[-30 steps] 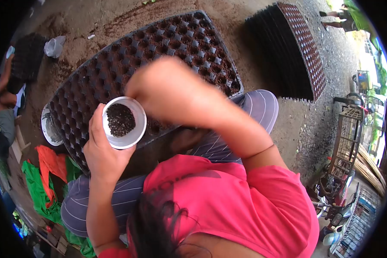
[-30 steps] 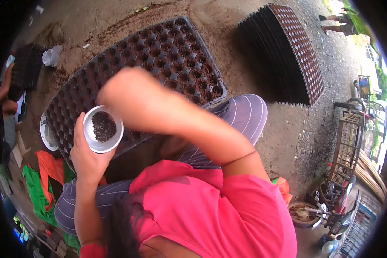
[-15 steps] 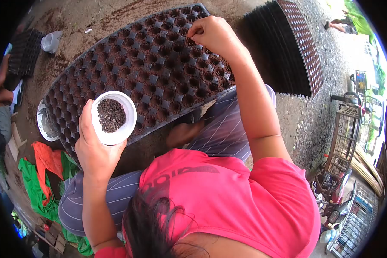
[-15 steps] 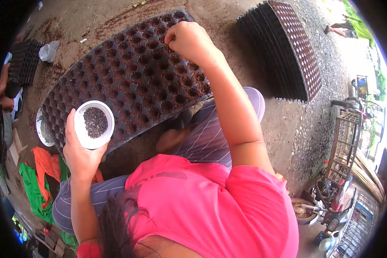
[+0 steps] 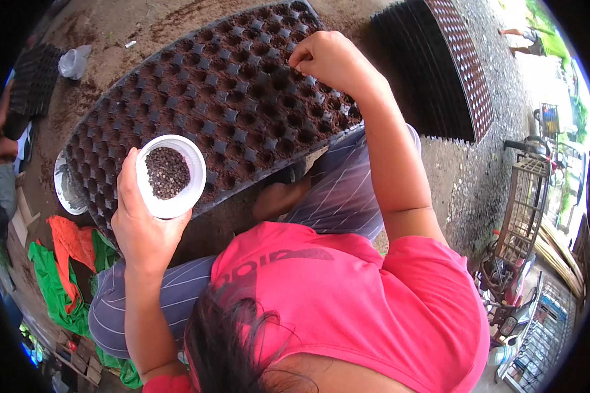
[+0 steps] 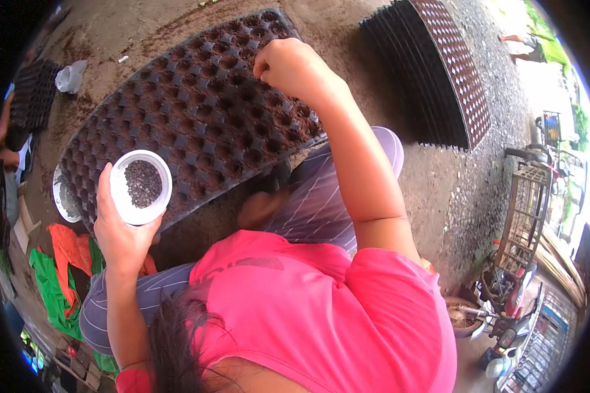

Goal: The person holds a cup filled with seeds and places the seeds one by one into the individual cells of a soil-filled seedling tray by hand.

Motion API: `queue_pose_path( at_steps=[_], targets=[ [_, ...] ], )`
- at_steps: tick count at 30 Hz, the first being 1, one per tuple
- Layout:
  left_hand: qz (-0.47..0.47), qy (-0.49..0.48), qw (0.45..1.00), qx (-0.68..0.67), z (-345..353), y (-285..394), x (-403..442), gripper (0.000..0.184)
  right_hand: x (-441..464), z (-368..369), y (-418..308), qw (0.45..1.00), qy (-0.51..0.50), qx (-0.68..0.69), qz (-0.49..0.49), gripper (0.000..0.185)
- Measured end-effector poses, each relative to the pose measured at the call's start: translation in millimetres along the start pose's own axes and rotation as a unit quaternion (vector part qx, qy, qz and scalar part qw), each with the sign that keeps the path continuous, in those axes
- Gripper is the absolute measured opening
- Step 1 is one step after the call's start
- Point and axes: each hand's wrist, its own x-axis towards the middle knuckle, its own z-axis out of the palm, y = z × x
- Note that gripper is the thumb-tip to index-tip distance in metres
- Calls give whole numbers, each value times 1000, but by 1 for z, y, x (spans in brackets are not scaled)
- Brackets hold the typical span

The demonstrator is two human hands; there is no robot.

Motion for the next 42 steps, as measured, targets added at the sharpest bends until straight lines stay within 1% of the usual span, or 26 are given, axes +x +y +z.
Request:
queue_pose_path(
  at_steps=[1, 2, 4, 5, 7, 8, 10, 14, 16, 18, 20, 21, 22, 25, 27, 28, 30, 31, 33, 34, 36, 38, 40, 42],
  targets=[
    [0, -1, 1000, 3, 0, 0, 0, 103, -2, -1, -1, 1000, -21, 13, 18, 20],
    [0, -1, 1000, 7, 0, 0, 0, 103, -3, 1, 1, 1000, -21, 13, 19, 20],
    [7, 1, 1000, 11, 0, 0, 0, 103, -3, 4, 5, 1000, 7, -18, -24, 21],
    [13, 4, 1000, 14, 0, 0, 0, 103, -4, 4, 6, 1000, 7, -17, -24, 21],
    [13, 3, 1000, 19, 0, 1, 0, 104, -7, 0, -1, 999, -24, 8, 23, 22],
    [11, 4, 1000, 22, 0, 1, 0, 104, -7, 1, 0, 999, -23, 8, 23, 22],
    [11, 5, 1000, 20, 0, 1, 0, 104, -8, 3, 3, 1000, 2, -9, -25, 22],
    [13, 5, 1000, 25, -1, 1, -1, 105, -13, 1, -1, 999, -20, -22, -21, 21],
    [12, -4, 1000, 17, 0, 2, 0, 105, -22, -5, -18, 998, -35, -35, -44, 20],
    [11, -13, 1000, 8, 4, 4, 0, 106, -31, -7, -58, 994, 13, 40, -101, 20],
    [18, -14, 1000, -5, 10, 8, 0, 104, -40, 11, -107, 971, 20, 65, -231, 19],
    [17, -22, 999, -18, 12, 10, 0, 103, -46, 10, -135, 966, -52, -23, -253, 14],
    [22, -23, 999, -17, 12, 14, 1, 103, -50, 10, -158, 948, -123, -110, -272, 10],
    [44, -31, 998, 36, 13, 15, 2, 108, -48, 53, -171, 950, -91, -84, -288, 7],
    [32, -40, 998, 24, 12, 17, 2, 109, -47, 73, -174, 946, -91, -36, -310, 8],
    [21, -49, 999, 10, 11, 18, 2, 111, -48, 79, -174, 947, -91, -34, -306, 8],
    [17, -52, 998, 7, 11, 20, 2, 110, -46, 85, -171, 934, -30, 3, -357, 12],
    [9, -52, 999, 5, 11, 21, 2, 109, -46, 87, -170, 934, -30, 3, -357, 12],
    [15, -45, 999, 6, 11, 23, 3, 107, -45, 89, -168, 952, -13, -7, -307, 16],
    [22, -38, 999, 7, 12, 23, 5, 105, -45, 78, -166, 952, -13, -7, -307, 16],
    [33, -28, 999, 22, 12, 24, 8, 103, -45, 45, -150, 963, -48, 9, -264, 18],
    [41, -17, 998, 39, 12, 22, 10, 101, -48, 12, -116, 982, -1, 118, -144, 15],
    [71, -7, 996, 60, 11, 17, 12, 103, -39, 8, -57, 991, 68, 86, -74, 18],
    [69, -5, 996, 54, 11, 19, 14, 103, -39, 11, -10, 994, 94, 50, -19, 20]
  ],
)
